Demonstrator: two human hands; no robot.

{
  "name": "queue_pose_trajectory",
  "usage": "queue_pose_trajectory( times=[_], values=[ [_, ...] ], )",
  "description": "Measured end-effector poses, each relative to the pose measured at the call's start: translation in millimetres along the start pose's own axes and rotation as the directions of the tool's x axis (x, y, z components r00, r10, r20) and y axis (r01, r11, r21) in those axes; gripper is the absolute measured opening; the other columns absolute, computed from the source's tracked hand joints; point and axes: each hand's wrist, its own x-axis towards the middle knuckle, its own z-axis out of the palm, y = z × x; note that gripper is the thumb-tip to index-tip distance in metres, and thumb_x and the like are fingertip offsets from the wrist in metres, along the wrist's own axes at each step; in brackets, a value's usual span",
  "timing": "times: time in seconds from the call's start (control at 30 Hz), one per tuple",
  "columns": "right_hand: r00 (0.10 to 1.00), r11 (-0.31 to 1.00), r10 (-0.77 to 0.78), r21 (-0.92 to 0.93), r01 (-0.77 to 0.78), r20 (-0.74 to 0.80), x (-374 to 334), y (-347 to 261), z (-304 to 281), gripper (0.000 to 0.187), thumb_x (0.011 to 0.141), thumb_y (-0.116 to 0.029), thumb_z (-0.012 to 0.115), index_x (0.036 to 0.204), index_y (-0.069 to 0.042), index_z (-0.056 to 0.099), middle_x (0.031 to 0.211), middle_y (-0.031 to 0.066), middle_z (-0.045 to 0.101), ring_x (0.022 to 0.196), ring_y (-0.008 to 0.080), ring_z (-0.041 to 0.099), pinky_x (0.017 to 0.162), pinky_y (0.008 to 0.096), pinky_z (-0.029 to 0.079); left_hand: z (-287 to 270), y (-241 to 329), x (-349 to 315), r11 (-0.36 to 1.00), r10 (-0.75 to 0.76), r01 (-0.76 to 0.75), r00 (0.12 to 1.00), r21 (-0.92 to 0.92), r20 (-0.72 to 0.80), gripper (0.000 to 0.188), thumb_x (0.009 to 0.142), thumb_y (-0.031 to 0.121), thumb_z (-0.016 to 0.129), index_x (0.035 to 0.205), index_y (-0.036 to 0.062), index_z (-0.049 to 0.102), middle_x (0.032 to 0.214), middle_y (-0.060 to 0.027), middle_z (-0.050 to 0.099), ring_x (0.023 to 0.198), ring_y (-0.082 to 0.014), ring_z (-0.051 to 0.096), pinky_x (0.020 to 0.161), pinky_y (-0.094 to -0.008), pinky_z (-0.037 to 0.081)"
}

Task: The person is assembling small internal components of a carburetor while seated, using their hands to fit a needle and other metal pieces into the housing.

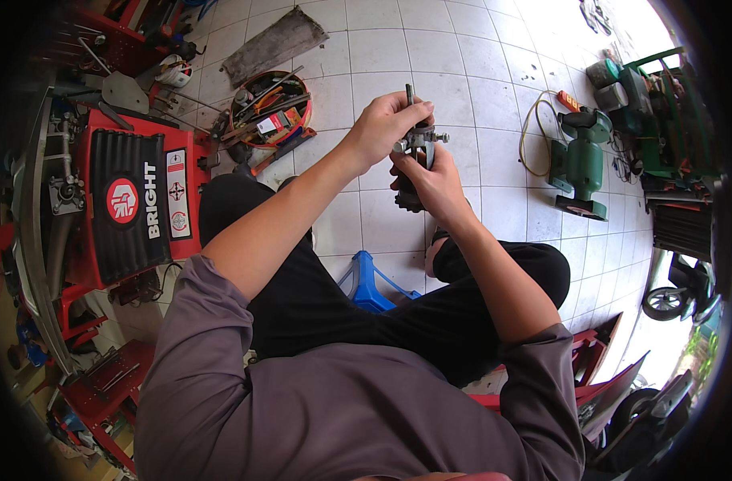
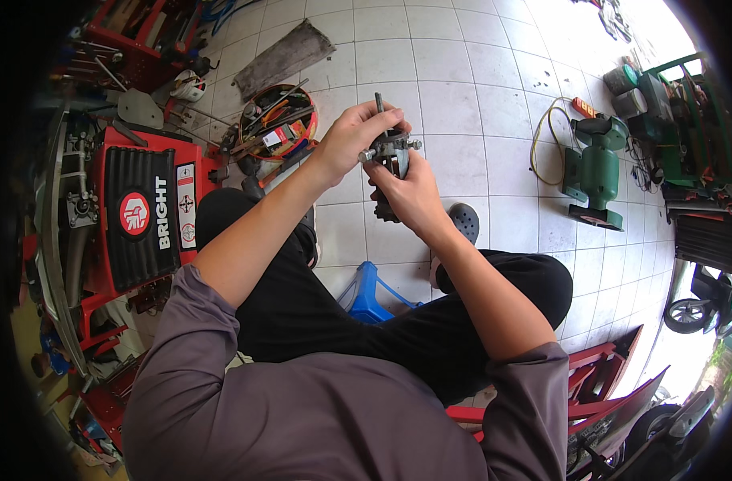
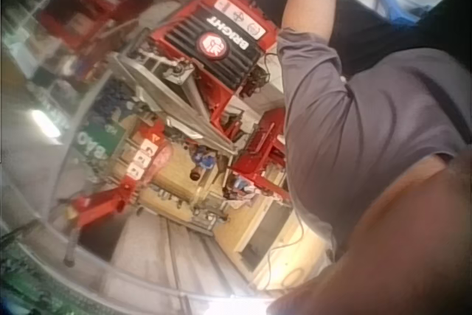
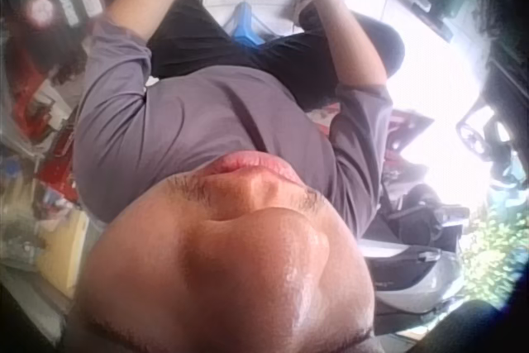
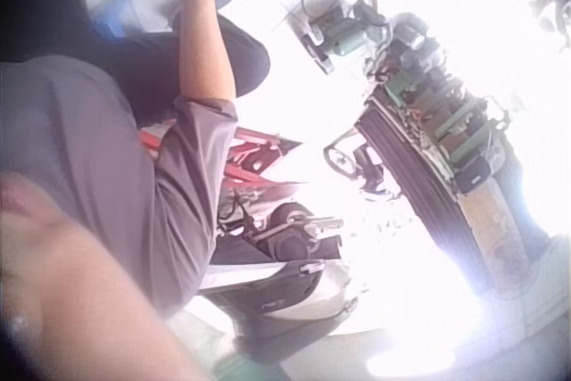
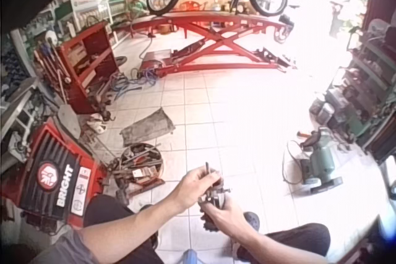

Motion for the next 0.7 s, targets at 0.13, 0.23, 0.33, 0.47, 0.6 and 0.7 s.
queue_pose_trajectory(
  times=[0.13,0.23,0.33,0.47,0.6,0.7],
  values=[
    [1.000,1.000,0.002,0.000,-0.002,0.002,-0.1,-0.7,0.2,0.029,0.085,-0.022,0.065,0.093,0.002,0.051,0.077,0.0089,0.061,0.063,0.0149,0.062,0.058,0.0272,0.052,-0.8,-0.9,0.4,1.000,0.003,-0.003,1.000,0.011,0.002,0.023,0.091,0.028,0.057,0.095,0.0053,0.060,0.092,-0.0050,0.064,0.089,-0.0108,0.059,0.082,-0.0254,0.046],
    [1.000,1.000,0.009,0.005,-0.009,-0.001,0.1,0.2,0.0,0.029,0.085,-0.022,0.065,0.093,0.001,0.051,0.077,0.0088,0.061,0.063,0.0148,0.062,0.058,0.0271,0.052,-0.8,-1.7,0.8,1.000,0.000,0.000,1.000,0.012,0.001,0.023,0.091,0.028,0.057,0.094,0.0054,0.060,0.092,-0.0047,0.064,0.089,-0.0107,0.059,0.082,-0.0254,0.046],
    [0.999,0.998,-0.018,0.054,0.020,-0.030,1.5,4.6,1.7,0.030,0.082,-0.025,0.067,0.088,0.000,0.052,0.072,0.0050,0.059,0.058,0.0098,0.057,0.051,0.0246,0.047,-1.0,-1.9,1.0,1.000,0.006,-0.006,1.000,0.015,0.002,0.023,0.091,0.028,0.057,0.094,0.0055,0.060,0.091,-0.0045,0.064,0.089,-0.0106,0.059,0.082,-0.0254,0.046],
    [1.000,0.999,-0.007,0.046,0.008,-0.025,1.2,4.3,2.0,0.030,0.082,-0.025,0.068,0.089,0.000,0.052,0.072,0.0051,0.059,0.059,0.0098,0.057,0.051,0.0248,0.047,-1.6,-2.4,0.5,1.000,0.004,-0.004,1.000,0.020,0.001,0.024,0.091,0.029,0.057,0.094,0.0054,0.061,0.091,-0.0045,0.064,0.088,-0.0105,0.059,0.082,-0.0253,0.046],
    [1.000,0.999,-0.009,0.040,0.010,-0.021,1.0,4.9,1.4,0.031,0.081,-0.025,0.067,0.089,0.000,0.052,0.073,0.0056,0.060,0.059,0.0100,0.057,0.052,0.0250,0.047,0.0,-0.5,-0.7,1.000,-0.011,0.011,1.000,0.022,-0.005,0.025,0.090,0.029,0.057,0.095,0.0050,0.061,0.091,-0.0045,0.064,0.088,-0.0102,0.059,0.081,-0.0251,0.046],
    [1.000,0.999,-0.009,0.042,0.010,-0.021,1.3,5.5,1.4,0.031,0.081,-0.025,0.067,0.090,0.000,0.052,0.073,0.0059,0.060,0.059,0.0102,0.057,0.052,0.0250,0.047,-1.1,-1.9,0.6,0.999,-0.003,0.003,1.000,0.036,-0.005,0.026,0.090,0.030,0.057,0.095,0.0048,0.061,0.091,-0.0043,0.064,0.087,-0.0099,0.058,0.081,-0.0249,0.046]
  ],
)
